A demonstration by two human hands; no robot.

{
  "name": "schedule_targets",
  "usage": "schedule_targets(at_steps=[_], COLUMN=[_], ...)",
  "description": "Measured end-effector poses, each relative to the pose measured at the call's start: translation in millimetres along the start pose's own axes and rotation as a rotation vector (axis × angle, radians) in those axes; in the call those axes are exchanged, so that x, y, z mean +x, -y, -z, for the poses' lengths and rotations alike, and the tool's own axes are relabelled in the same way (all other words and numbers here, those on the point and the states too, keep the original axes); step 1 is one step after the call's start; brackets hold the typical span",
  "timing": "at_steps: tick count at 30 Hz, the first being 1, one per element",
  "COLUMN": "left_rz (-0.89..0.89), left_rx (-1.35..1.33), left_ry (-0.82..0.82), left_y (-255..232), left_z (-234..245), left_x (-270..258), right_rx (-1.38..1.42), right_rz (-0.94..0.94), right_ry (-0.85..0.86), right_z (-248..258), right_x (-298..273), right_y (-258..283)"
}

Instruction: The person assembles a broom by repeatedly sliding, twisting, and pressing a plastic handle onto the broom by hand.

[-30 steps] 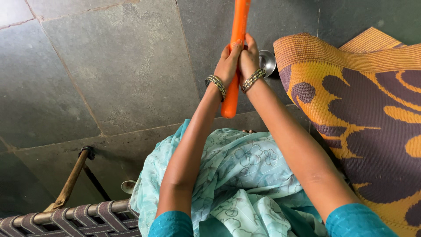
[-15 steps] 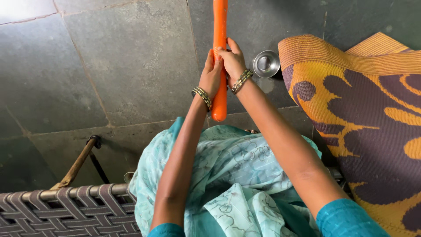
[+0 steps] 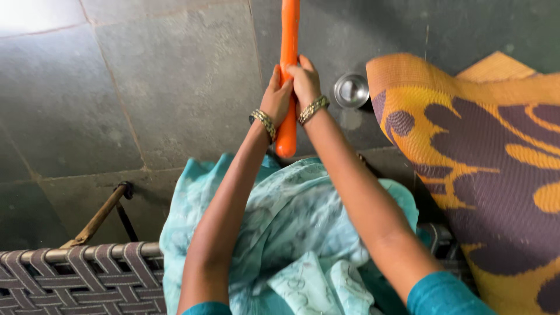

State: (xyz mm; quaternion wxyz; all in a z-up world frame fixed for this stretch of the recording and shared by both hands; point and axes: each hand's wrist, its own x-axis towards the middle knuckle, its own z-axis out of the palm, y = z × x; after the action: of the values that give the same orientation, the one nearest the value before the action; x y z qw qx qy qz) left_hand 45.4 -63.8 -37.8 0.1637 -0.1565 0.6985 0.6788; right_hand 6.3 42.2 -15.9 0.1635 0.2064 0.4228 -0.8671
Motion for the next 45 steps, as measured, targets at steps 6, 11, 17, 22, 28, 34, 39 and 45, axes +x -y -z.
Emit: schedule_targets(at_steps=[6, 11, 17, 22, 28, 34, 39, 45], left_rz=[0.079, 0.126, 0.181, 0.109, 0.081, 0.043, 0.086, 0.145], left_rx=[-0.103, -0.118, -0.112, -0.199, 0.277, 0.011, -0.467, -0.443], left_ry=[0.041, 0.012, 0.013, 0.005, -0.061, -0.052, -0.072, -0.082], left_y=[-17, -59, -75, -50, -43, -79, -89, -86], left_z=[27, 16, 35, 37, -7, -15, -11, -24], left_x=[-10, -48, -92, -78, -67, -95, -96, -90], right_rx=[0.048, 0.058, -0.298, -0.367, -0.337, -0.291, -0.400, -0.379], right_rz=[-0.030, -0.081, -0.183, -0.139, -0.163, -0.200, -0.183, -0.206], right_ry=[-0.040, 0.011, 0.006, 0.077, 0.008, 0.067, 0.024, 0.121], right_z=[-14, -17, -22, -14, 7, -11, -22, -8], right_x=[-15, -22, -43, -35, -29, -24, -15, -15], right_y=[-16, -8, 0, -15, 6, 20, 22, 33])
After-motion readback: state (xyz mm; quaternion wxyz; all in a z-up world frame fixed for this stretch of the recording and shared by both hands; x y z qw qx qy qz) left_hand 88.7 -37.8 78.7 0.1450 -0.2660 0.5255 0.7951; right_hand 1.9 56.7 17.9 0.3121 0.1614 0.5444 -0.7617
